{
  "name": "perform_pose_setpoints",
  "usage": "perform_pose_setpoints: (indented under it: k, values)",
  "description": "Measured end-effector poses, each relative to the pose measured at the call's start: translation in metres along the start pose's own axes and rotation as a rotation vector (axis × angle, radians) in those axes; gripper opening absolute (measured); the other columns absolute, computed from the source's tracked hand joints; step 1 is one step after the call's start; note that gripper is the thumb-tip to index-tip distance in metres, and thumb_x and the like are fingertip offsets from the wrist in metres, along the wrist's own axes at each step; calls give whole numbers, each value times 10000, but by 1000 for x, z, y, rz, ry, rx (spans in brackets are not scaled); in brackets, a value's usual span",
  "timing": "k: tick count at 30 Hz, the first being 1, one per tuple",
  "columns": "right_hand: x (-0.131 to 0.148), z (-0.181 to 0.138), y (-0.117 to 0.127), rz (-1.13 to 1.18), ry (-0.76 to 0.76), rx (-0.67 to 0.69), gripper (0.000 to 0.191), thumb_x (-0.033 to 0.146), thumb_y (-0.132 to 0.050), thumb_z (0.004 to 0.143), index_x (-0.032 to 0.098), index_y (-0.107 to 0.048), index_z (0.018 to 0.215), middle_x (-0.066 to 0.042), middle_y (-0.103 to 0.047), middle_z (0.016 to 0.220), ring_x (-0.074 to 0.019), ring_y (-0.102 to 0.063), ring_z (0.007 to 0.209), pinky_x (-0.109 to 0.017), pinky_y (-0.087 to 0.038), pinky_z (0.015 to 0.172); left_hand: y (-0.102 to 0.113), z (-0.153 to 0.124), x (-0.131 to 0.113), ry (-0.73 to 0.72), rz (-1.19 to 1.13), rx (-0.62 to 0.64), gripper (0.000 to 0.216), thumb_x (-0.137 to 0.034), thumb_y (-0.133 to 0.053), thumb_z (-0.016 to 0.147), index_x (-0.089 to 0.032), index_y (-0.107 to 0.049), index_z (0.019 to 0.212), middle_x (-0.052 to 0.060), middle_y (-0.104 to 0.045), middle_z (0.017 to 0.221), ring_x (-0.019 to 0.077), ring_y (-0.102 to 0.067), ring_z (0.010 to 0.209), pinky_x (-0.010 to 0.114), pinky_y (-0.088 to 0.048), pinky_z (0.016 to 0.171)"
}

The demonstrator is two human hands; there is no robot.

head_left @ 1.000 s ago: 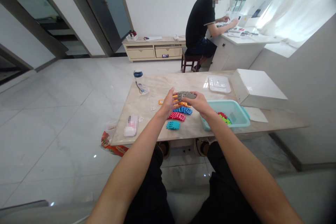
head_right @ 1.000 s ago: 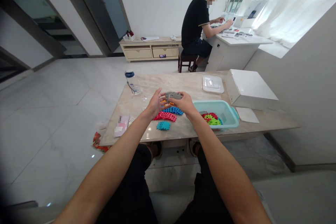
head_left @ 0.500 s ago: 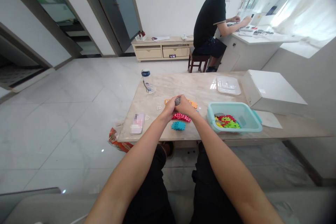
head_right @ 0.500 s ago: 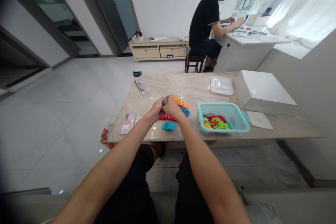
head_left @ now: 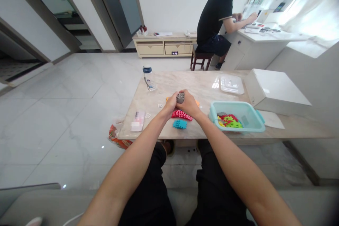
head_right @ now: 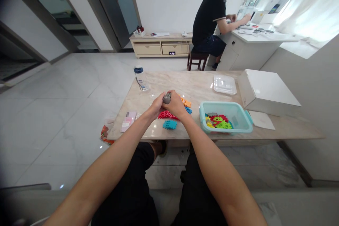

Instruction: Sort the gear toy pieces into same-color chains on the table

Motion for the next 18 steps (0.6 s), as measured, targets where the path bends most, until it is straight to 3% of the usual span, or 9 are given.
perform_pose_setpoints:
  k: [5,11,18]
  values:
    - [-1,0,3,83,27,-117,611,439,-809,752,205,-598,1276,-77,-733,1059,-278,-696,954,-421,-553,906,-2,-6,-8,-20,-83,51,337,-441,-572,1043,-163,-710,912,51,-770,828,170,-693,719,248,-554,657]
    - [5,2,4,109,134,-155,600,418,-829,759,220,-597,1276,-103,-720,1209,-294,-677,1094,-434,-532,1009,1,-13,-12,112,-219,206,399,-459,-478,1093,-164,-712,961,52,-755,819,169,-683,689,270,-563,640]
    - [-3,4,-1,64,203,-69,590,407,-845,784,231,-597,1289,-87,-701,1207,-295,-648,1100,-443,-517,1004,6,-14,-15,11,-267,258,219,-363,-685,1014,-151,-734,988,44,-781,887,153,-700,779,244,-576,715]
Point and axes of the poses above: each hand's wrist, its own z-axis towards the middle knuckle, its own y-axis out of the back of the hand, x = y × z, the point moved 1 cm from there along z, towards the middle knuckle
